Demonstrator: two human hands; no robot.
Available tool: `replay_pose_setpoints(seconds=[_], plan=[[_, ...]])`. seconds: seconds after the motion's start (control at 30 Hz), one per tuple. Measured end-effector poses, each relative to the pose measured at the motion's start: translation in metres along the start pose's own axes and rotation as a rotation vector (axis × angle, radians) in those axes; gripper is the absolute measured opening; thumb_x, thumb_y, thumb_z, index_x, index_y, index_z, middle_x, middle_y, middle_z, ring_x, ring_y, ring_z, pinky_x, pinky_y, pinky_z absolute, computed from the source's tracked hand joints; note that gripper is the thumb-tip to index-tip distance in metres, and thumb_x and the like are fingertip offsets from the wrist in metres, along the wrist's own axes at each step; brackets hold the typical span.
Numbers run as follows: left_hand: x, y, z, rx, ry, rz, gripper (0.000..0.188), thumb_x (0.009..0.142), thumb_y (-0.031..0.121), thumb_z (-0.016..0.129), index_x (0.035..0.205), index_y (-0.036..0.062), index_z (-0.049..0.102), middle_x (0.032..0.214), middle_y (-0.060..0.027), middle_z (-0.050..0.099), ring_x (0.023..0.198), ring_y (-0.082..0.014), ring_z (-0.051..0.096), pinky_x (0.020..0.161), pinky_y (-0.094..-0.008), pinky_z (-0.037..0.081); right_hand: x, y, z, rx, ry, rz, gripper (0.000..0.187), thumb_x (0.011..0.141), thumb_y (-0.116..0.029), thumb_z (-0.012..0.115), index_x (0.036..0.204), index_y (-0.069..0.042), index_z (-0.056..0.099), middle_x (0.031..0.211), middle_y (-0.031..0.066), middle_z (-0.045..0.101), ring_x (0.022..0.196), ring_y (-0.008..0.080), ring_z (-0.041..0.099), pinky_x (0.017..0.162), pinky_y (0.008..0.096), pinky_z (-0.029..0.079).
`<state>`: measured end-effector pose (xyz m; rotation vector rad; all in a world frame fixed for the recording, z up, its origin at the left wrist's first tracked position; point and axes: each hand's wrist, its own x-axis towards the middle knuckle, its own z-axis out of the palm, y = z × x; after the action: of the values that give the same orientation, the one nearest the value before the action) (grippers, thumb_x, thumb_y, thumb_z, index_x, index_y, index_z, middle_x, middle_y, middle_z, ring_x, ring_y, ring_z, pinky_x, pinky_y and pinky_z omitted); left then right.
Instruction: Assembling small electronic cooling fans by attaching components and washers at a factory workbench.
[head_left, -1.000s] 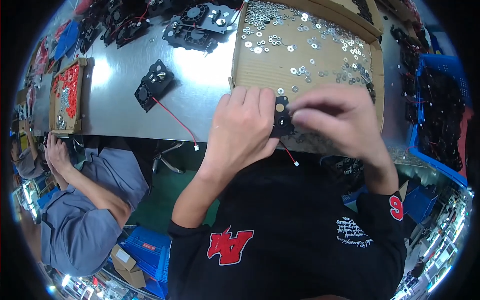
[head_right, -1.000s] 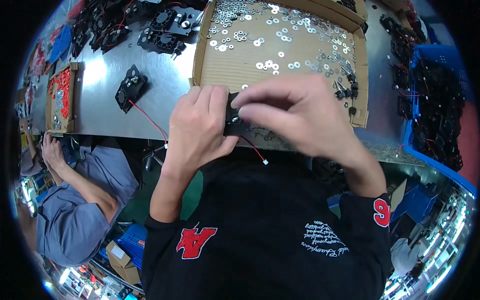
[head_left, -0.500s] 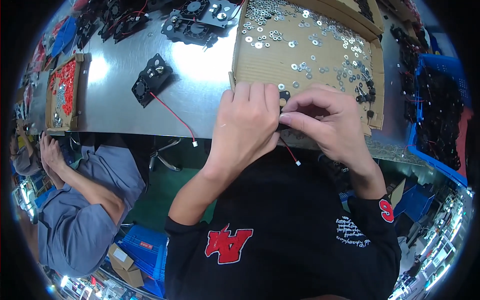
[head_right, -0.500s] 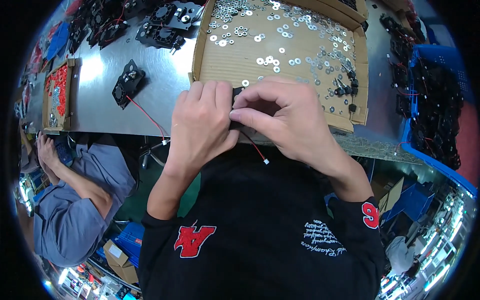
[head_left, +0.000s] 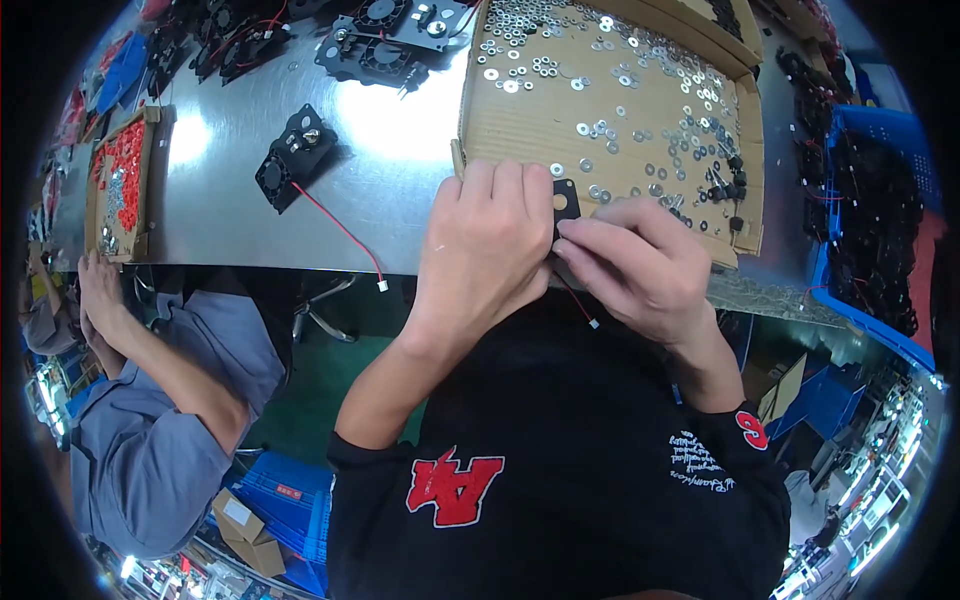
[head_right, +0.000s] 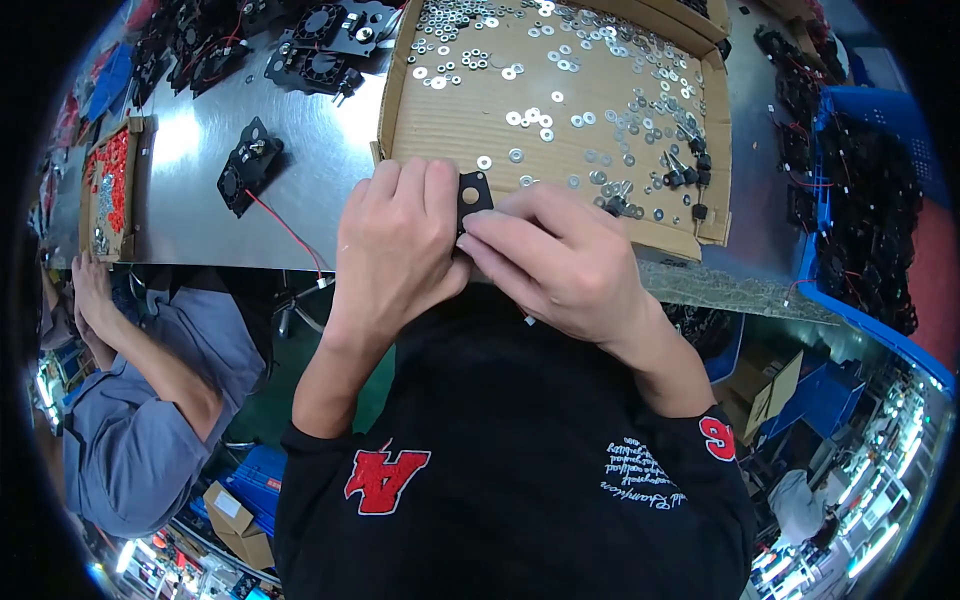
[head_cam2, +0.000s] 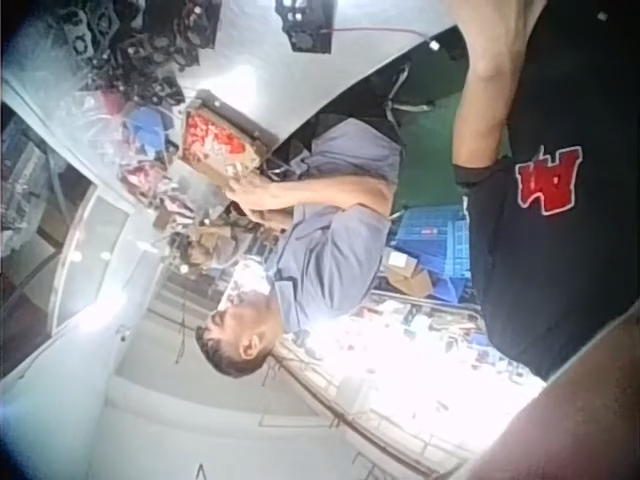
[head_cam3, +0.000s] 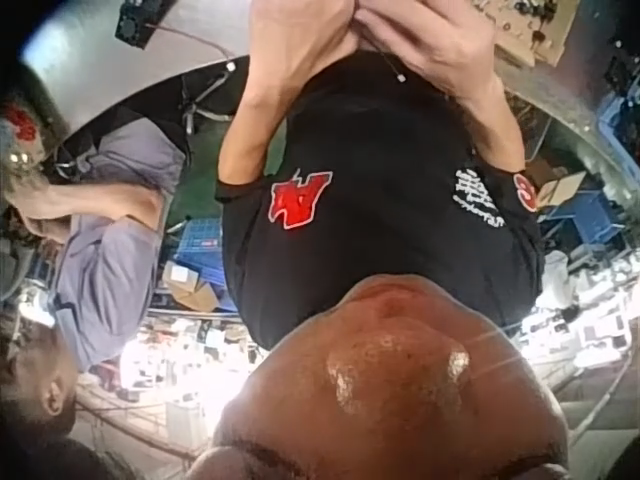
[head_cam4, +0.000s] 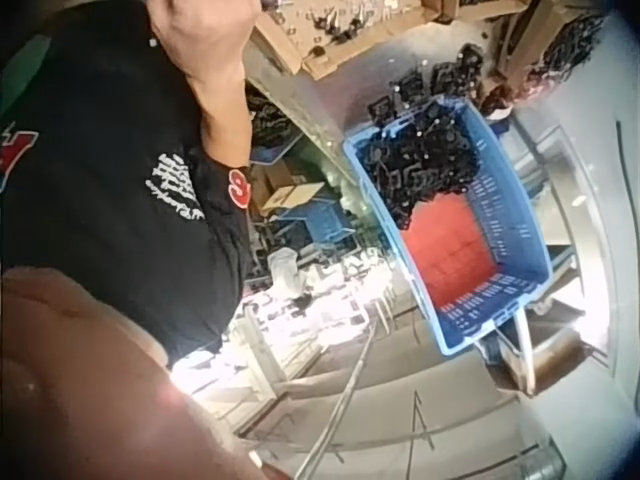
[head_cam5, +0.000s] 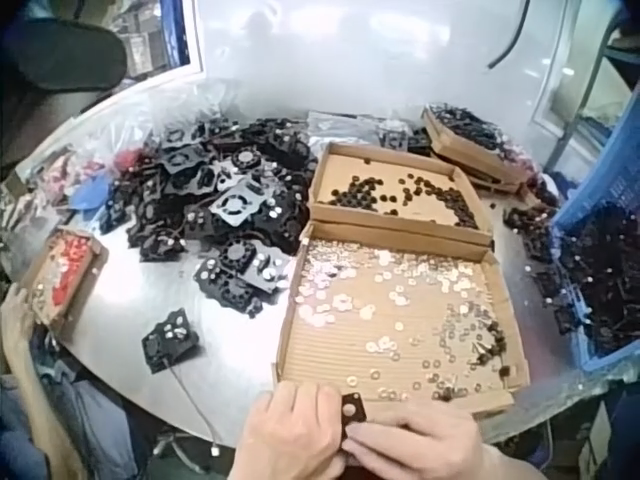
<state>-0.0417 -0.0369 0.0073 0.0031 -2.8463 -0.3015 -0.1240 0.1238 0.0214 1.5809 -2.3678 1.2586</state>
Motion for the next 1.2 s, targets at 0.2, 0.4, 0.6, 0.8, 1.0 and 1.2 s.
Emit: replay_pose_setpoints(seconds=[0.2, 0.4, 0.6, 0.8, 1.0, 1.2], plan=[[-0.002, -0.001, 0.002, -0.011, 0.006, -0.011, 0.026, 0.066, 0.015, 0.066, 0.083, 0.0065, 0.049, 0.076, -0.0075, 0.049, 0.074, -0.0227, 0.053, 0.063, -0.0341, 0.04, 0.007, -0.011, -0.004, 0.294, -0.079, 0.392, 0.02, 0.077, -0.003, 0.077, 0.096, 0.0, 0.073, 0.084, 0.0061, 0.064, 0.07, 0.0125, 0.059, 0.061, 0.0257, 0.047], [-0.001, -0.001, -0.004, -0.039, -0.032, -0.013, 0.039, 0.06, 0.021, 0.076, 0.085, 0.0069, 0.049, 0.079, -0.0076, 0.051, 0.077, -0.0231, 0.054, 0.065, -0.0339, 0.042, 0.003, -0.008, -0.003, 0.409, -0.123, 0.526, 0.024, 0.078, -0.004, 0.076, 0.102, -0.003, 0.074, 0.087, 0.0052, 0.063, 0.074, 0.0103, 0.059, 0.064, 0.0243, 0.046], [-0.002, -0.001, 0.001, -0.005, -0.03, -0.02, 0.048, 0.058, 0.025, 0.082, 0.088, 0.0074, 0.05, 0.081, -0.0063, 0.051, 0.079, -0.0215, 0.054, 0.066, -0.0332, 0.042, 0.011, -0.019, -0.013, 0.131, -0.139, 0.33, 0.033, 0.076, -0.004, 0.077, 0.108, -0.004, 0.072, 0.085, 0.0054, 0.063, 0.072, 0.0121, 0.06, 0.064, 0.0256, 0.048], [-0.001, -0.001, -0.001, -0.025, -0.035, -0.032, 0.049, 0.06, 0.028, 0.083, 0.091, 0.007, 0.051, 0.084, -0.0059, 0.05, 0.08, -0.0203, 0.053, 0.067, -0.0322, 0.042, 0.037, 0.011, -0.051, -0.015, -0.131, 0.39, 0.013, 0.087, -0.01, 0.069, 0.094, 0.001, 0.069, 0.082, 0.0065, 0.066, 0.073, 0.013, 0.062, 0.067, 0.0266, 0.049], [-0.004, 0.0, -0.005, -0.054, -0.076, -0.067, 0.05, 0.061, 0.03, 0.083, 0.093, 0.0069, 0.052, 0.085, -0.0058, 0.05, 0.083, -0.0197, 0.052, 0.068, -0.0324, 0.041, 0.117, 0.09, -0.027, -0.288, -0.307, 0.236, 0.022, 0.088, -0.016, 0.07, 0.103, 0.0, 0.068, 0.084, 0.0109, 0.07, 0.075, 0.0168, 0.065, 0.071, 0.0295, 0.052], [-0.005, 0.002, -0.008, -0.069, -0.072, -0.065, 0.047, 0.063, 0.03, 0.081, 0.092, 0.0076, 0.052, 0.084, -0.0053, 0.05, 0.083, -0.0191, 0.052, 0.068, -0.0313, 0.039, 0.158, 0.128, -0.005, -0.32, -0.301, 0.207, 0.023, 0.088, -0.015, 0.069, 0.105, 0.0, 0.069, 0.087, 0.0118, 0.072, 0.078, 0.0198, 0.068, 0.075, 0.0316, 0.053]])
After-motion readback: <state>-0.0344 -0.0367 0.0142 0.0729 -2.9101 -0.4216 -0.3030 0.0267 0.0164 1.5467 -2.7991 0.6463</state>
